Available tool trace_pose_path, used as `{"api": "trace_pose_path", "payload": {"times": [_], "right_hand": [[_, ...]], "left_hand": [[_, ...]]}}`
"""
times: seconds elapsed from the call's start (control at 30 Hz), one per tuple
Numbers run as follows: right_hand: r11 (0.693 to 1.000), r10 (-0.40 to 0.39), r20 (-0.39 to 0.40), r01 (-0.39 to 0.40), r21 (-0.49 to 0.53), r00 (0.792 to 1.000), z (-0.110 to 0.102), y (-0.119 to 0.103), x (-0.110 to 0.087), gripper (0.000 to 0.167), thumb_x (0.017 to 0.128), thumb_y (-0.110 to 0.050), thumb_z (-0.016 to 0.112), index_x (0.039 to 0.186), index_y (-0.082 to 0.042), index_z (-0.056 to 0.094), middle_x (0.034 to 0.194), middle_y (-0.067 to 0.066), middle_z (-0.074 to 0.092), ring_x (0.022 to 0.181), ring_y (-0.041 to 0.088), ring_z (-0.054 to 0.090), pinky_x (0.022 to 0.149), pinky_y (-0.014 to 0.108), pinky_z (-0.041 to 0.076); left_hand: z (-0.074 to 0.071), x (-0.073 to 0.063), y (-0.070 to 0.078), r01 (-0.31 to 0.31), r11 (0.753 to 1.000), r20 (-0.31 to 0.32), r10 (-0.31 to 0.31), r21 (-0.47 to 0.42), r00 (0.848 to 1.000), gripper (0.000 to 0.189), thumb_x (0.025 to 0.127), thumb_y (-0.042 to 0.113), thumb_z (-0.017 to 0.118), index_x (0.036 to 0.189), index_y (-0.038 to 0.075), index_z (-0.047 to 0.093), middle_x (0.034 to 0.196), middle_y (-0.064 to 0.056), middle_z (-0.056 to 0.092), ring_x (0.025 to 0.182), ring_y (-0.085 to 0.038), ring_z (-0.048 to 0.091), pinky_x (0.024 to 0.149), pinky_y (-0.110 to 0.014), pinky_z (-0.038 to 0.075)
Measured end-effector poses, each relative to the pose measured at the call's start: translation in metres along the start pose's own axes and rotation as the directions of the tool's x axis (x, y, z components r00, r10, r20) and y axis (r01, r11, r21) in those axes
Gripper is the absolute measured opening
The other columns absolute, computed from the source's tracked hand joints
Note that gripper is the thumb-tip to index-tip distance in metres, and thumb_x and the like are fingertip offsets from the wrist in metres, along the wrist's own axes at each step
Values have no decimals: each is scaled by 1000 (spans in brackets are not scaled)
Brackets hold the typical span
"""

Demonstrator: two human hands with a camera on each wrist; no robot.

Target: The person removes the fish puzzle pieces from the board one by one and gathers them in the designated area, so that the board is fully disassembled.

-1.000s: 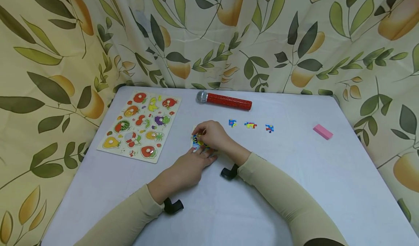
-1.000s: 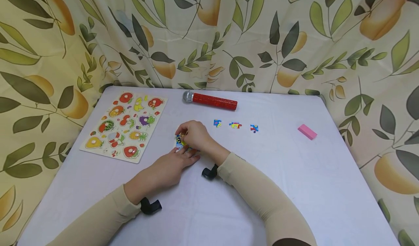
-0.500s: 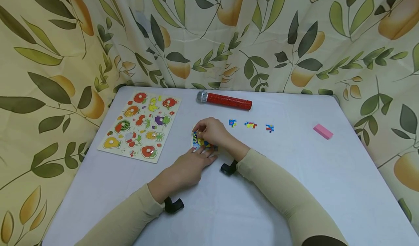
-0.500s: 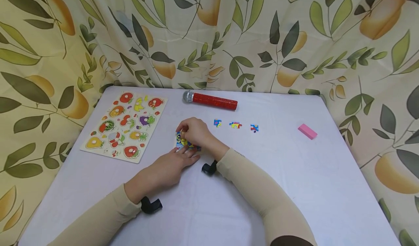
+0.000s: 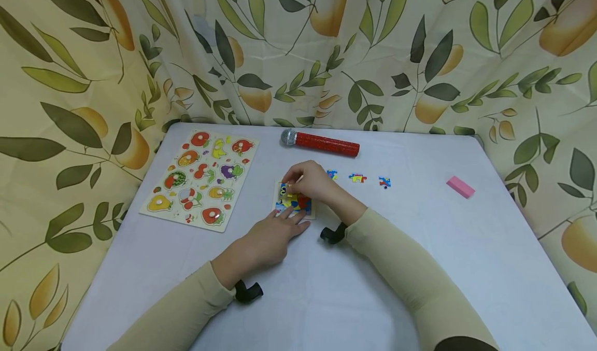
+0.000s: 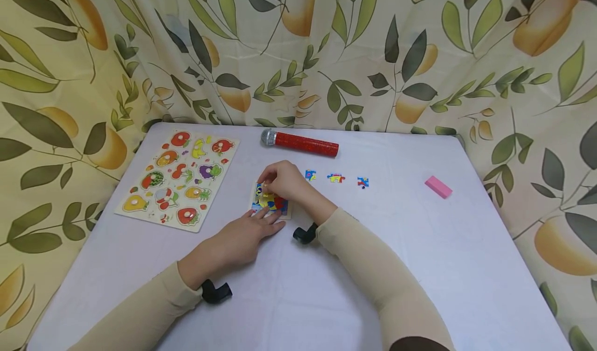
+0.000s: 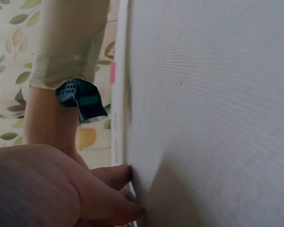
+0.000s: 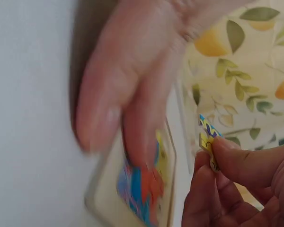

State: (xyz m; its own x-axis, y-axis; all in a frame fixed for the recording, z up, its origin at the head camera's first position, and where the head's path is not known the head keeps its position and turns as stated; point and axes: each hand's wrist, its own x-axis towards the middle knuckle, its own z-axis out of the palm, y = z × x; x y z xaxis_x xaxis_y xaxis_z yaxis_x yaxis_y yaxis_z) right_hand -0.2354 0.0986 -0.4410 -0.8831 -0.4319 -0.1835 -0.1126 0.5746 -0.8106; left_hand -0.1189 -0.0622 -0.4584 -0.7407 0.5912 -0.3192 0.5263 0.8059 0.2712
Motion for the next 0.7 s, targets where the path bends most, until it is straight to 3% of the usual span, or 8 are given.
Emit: {"api": "trace_pose_path", "payload": {"times": [0.17, 0.37, 0.7], "right_hand": [[999, 44, -11, -44, 15, 999, -19, 14, -8, 10, 95, -11, 82, 104, -11, 83, 99, 10, 72, 72, 23, 64, 64, 27, 59], [994, 108, -51, -108, 3, 993, -43, 35, -22, 13, 95, -10, 81, 107, -10, 84, 97, 10, 69, 70, 22, 61, 62, 27, 58], [985, 171, -69, -172, -11, 983, -64, 58, -37, 17, 95, -10, 82, 111, -6, 82, 92, 7, 65, 68, 20, 59, 60, 27, 56]], "left_hand": [[-1, 0, 2, 35, 999, 33, -35, -10, 999, 78, 97, 6, 72, 166, 30, 44, 178, 4, 34, 168, -29, 24, 135, -56, 24], [-4, -1, 6, 66, 998, 57, -65, -11, 996, 79, 97, 8, 74, 166, 31, 43, 178, 5, 32, 169, -28, 22, 136, -55, 22], [-4, -2, 6, 51, 999, 41, -51, -6, 998, 75, 100, 5, 67, 166, 29, 44, 178, 5, 33, 169, -29, 23, 136, -55, 23]]}}
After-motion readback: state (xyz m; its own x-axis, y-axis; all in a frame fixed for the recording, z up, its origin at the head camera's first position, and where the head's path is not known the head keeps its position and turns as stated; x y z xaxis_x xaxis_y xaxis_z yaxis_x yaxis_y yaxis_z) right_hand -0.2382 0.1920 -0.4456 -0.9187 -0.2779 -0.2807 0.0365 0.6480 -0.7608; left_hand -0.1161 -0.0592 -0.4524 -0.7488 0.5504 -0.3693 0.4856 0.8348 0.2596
